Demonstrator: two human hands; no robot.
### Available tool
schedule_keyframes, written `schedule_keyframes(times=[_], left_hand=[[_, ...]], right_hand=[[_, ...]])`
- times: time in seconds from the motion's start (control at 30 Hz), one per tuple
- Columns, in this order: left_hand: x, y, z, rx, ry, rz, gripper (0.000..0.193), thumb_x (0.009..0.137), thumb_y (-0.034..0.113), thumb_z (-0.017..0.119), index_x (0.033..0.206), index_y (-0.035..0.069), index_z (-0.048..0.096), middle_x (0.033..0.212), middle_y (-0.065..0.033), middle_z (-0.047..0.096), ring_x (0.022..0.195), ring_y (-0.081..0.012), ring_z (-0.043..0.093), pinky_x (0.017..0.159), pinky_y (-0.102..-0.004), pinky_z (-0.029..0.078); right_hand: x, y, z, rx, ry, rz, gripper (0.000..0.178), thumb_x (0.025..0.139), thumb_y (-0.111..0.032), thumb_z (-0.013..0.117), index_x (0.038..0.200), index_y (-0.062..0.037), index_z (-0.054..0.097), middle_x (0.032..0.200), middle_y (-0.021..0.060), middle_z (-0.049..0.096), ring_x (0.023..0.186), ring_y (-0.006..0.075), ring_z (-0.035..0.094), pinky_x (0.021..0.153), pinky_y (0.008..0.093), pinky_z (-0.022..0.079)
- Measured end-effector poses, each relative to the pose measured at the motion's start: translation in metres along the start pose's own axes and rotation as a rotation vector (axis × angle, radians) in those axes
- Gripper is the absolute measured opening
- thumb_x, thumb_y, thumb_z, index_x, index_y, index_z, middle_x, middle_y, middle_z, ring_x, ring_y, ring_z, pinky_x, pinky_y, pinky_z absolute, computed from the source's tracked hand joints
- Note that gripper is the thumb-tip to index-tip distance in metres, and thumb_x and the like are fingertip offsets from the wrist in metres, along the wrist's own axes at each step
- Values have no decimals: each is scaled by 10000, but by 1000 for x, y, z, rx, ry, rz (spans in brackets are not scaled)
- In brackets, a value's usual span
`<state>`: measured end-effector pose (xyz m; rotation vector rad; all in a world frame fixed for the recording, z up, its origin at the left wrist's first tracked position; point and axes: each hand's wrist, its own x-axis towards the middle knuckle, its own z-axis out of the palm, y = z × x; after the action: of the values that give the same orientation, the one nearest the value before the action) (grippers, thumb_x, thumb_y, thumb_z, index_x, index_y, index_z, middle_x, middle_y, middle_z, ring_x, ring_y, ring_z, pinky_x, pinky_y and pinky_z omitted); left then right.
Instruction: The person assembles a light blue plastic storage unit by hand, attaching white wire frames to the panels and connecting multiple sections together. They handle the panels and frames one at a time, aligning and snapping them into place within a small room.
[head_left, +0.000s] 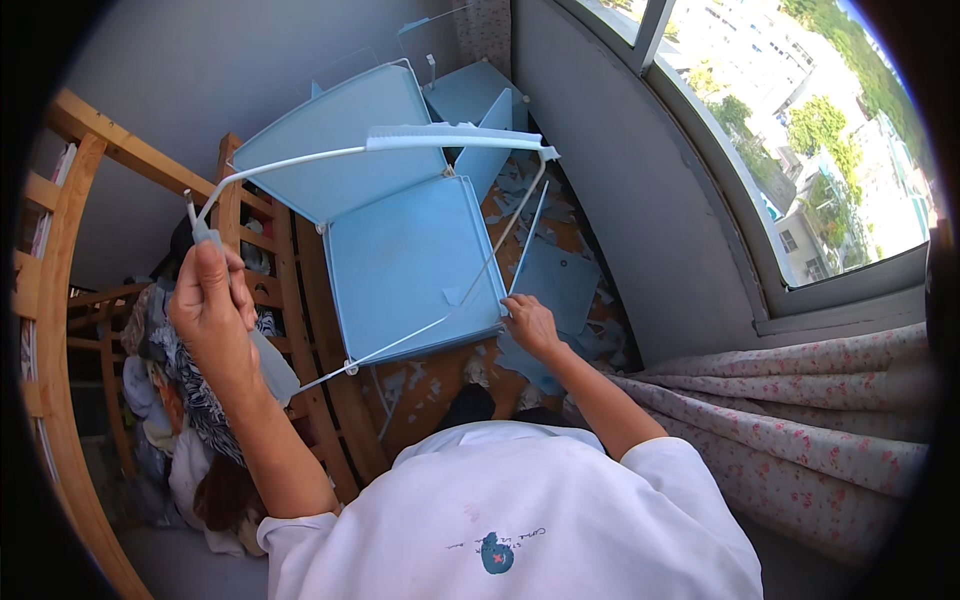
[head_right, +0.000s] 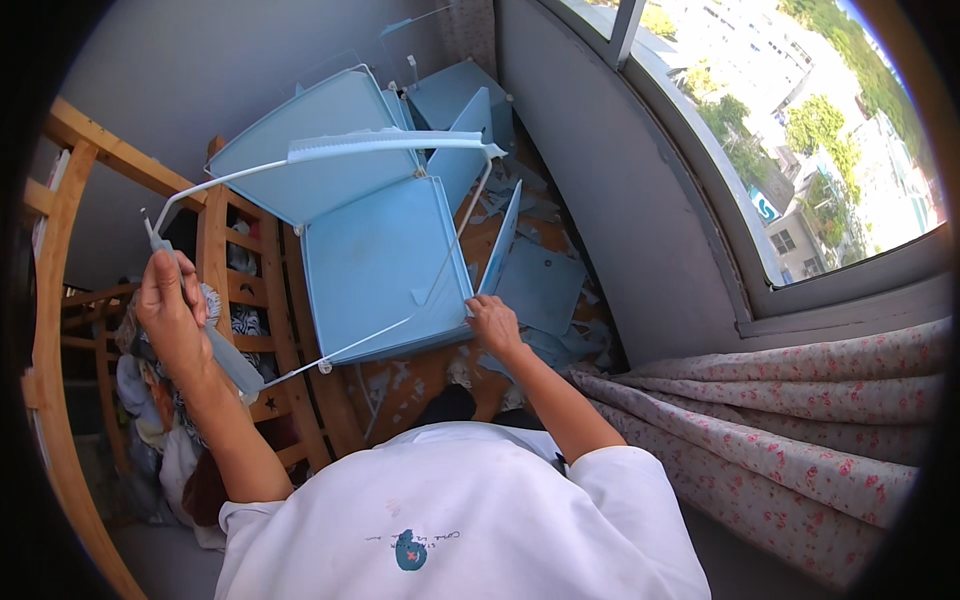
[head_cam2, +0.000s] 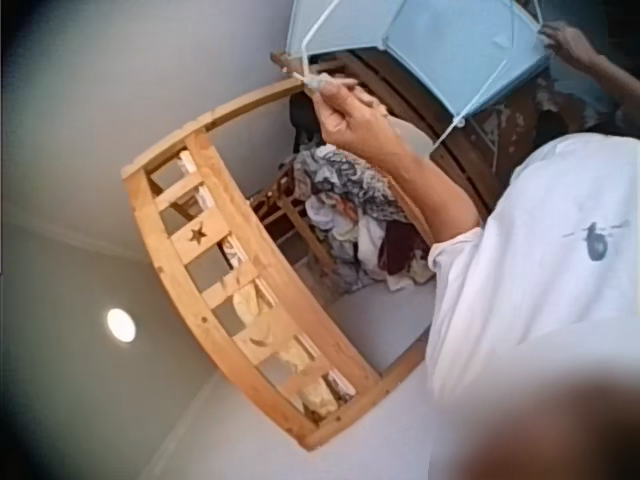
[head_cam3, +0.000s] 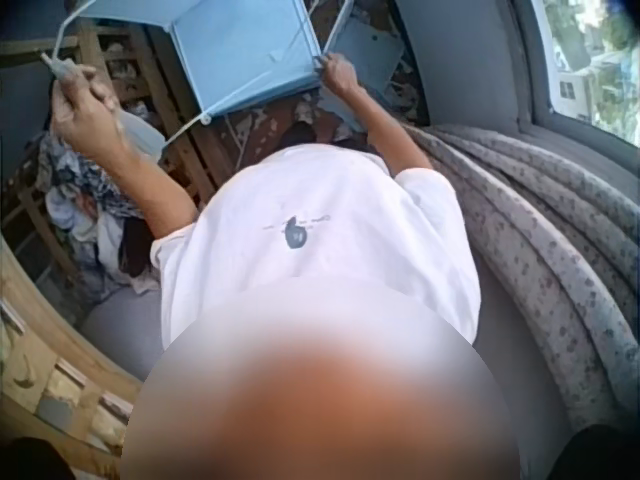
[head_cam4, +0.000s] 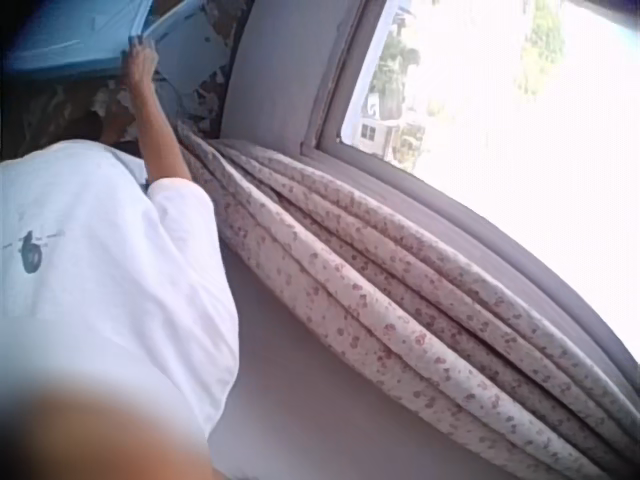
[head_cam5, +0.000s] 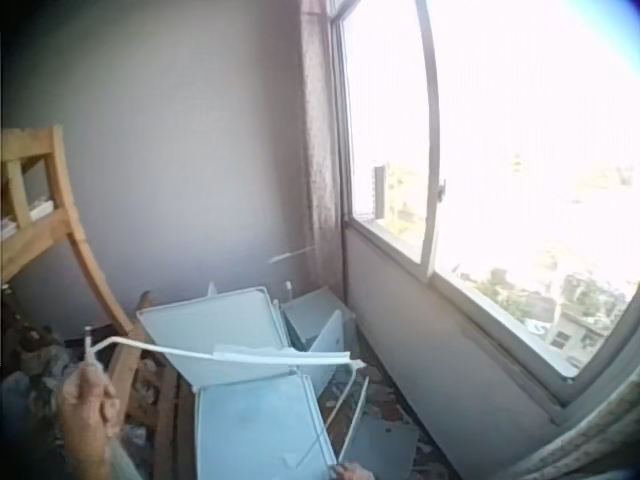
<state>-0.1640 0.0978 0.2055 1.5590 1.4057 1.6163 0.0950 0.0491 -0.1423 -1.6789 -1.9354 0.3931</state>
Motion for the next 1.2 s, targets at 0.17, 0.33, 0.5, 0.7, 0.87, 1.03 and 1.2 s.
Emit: schedule_keyframes(times=[0.17,0.33,0.5,0.7,0.87,1.03,1.2], left_hand=[[-4,-12,-33,-66,95,-81,341,908,357,470,729,67,482,518,30,362,383,-26,287,371,-165,214],[2,-27,-53,-86,157,-109,361,903,378,469,721,66,474,513,22,368,379,-26,288,364,-160,219],[11,-41,-62,-152,148,-125,371,894,387,484,723,58,477,509,14,373,374,-28,290,357,-150,207],[22,-48,-49,-126,94,-170,351,907,399,448,755,83,466,518,30,361,375,-33,287,380,-176,224],[28,-53,-43,-174,47,-148,357,907,382,457,731,72,478,515,23,377,367,-32,292,372,-166,231],[29,-57,-41,-221,56,-174,360,903,379,469,725,67,487,511,21,382,364,-33,295,364,-164,243],[28,-56,-41,-187,98,-165,363,899,397,467,726,78,478,505,28,376,364,-36,294,368,-174,239]], right_hand=[[56,-44,50,-103,-181,-122,456,704,-121,649,1138,-75,521,1123,116,529,1043,278,480,790,379,440],[72,-53,88,-266,-262,-35,254,736,-121,567,988,-88,553,976,86,543,945,250,494,716,373,441],[75,-58,110,-282,-253,16,84,771,-112,492,820,-80,552,895,72,531,862,248,517,631,357,455],[76,-51,111,-327,-162,100,90,775,-99,481,802,-67,560,881,92,516,848,252,518,610,369,453],[71,-46,101,-263,-111,92,95,770,-92,476,804,-63,560,855,107,537,825,267,533,598,383,446],[63,-43,102,-111,-169,193,90,742,-63,467,785,-63,546,765,117,576,737,300,573,581,407,446],[57,-34,68,-84,-119,274,148,729,-73,530,876,-81,548,823,99,580,802,303,575,634,407,463]])
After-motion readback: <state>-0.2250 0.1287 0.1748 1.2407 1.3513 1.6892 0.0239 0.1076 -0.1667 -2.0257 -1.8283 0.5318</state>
